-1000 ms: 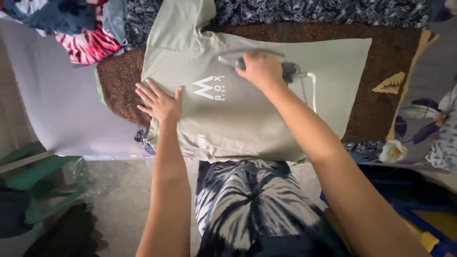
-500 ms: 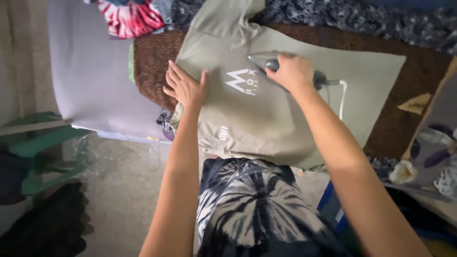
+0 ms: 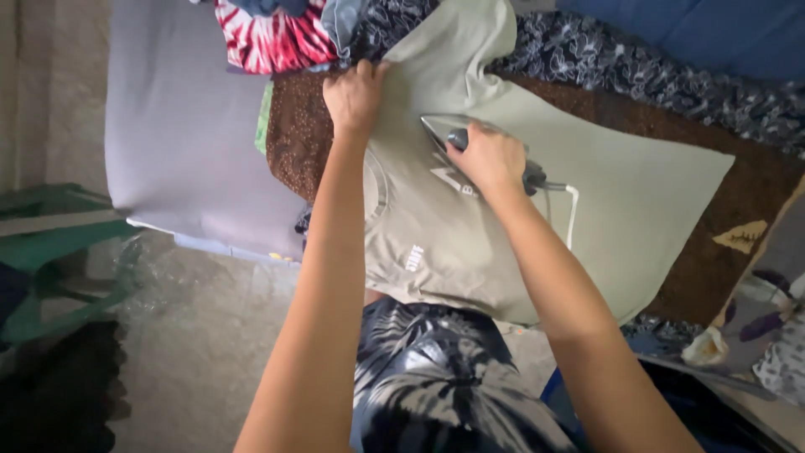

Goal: The person irons a light-colored t-shirt on a patterned ironing board. They smooth the fabric, move the iron across the front and back, and flip the shirt to press both sides.

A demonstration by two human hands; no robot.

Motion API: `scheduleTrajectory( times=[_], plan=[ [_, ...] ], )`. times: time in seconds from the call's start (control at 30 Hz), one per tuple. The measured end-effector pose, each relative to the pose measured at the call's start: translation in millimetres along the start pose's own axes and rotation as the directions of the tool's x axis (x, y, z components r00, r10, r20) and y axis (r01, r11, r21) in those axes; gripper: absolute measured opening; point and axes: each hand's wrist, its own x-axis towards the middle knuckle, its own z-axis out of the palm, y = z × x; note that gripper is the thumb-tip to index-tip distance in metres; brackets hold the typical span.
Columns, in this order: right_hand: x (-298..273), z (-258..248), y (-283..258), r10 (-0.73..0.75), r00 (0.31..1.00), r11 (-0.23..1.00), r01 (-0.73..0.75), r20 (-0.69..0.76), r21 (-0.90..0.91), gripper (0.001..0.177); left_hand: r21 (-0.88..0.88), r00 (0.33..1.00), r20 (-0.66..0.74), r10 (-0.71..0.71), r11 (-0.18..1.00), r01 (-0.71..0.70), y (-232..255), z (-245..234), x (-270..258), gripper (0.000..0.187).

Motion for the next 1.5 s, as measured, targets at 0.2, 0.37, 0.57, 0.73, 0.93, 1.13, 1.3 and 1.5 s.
scheduleTrajectory(
  times=[0.2, 0.37, 0.57, 0.73, 0.93, 1.13, 1.3, 1.5],
  plan=[
    [15, 6, -17, 0.093, 0.990, 0.996, -0.091, -0.102, 0.022, 0.045, -0.053, 0.989, -0.143, 0.028, 0.998, -0.036, 4, -19, -1, 0.040],
    [33, 23, -24, 0.023, 0.970, 1.000, -0.026, -0.242, -0.010, 0.046, -0.061, 0.987, -0.070, -0.144, 0.988, 0.140, -14, -52, -40, 0.028],
    [43, 23, -36, -0.039, 0.947, 0.999, 0.032, -0.319, -0.026, 0.048, -0.297, 0.862, 0.123, -0.491, 0.811, 0.504, 1, -129, -94, 0.015],
    [52, 24, -48, -0.079, 0.931, 0.996, 0.062, -0.356, -0.058, 0.048, -0.298, 0.328, 0.642, -0.693, 0.170, 0.939, 7, -91, -109, 0.033],
    [72, 26, -61, 0.001, 0.971, 1.000, 0.000, -0.237, 0.003, 0.046, -0.474, 0.151, 0.565, -0.811, -0.169, 0.864, -7, -32, -105, 0.025],
    [86, 21, -65, 0.007, 0.988, 0.997, 0.004, -0.155, 0.073, 0.043, -0.514, 0.103, 0.529, -0.842, -0.221, 0.829, -17, -44, -107, 0.028],
    [67, 0, -87, -0.116, 0.993, 0.978, 0.114, 0.002, 0.172, 0.041, -0.558, 0.127, 0.560, -0.818, -0.259, 0.789, -22, -48, -108, 0.031],
    [45, 6, -115, -0.266, 0.963, 0.947, 0.267, -0.030, 0.178, 0.040, -0.336, 0.296, 0.437, -0.849, 0.152, 0.930, -23, -99, -109, 0.043]
  ],
)
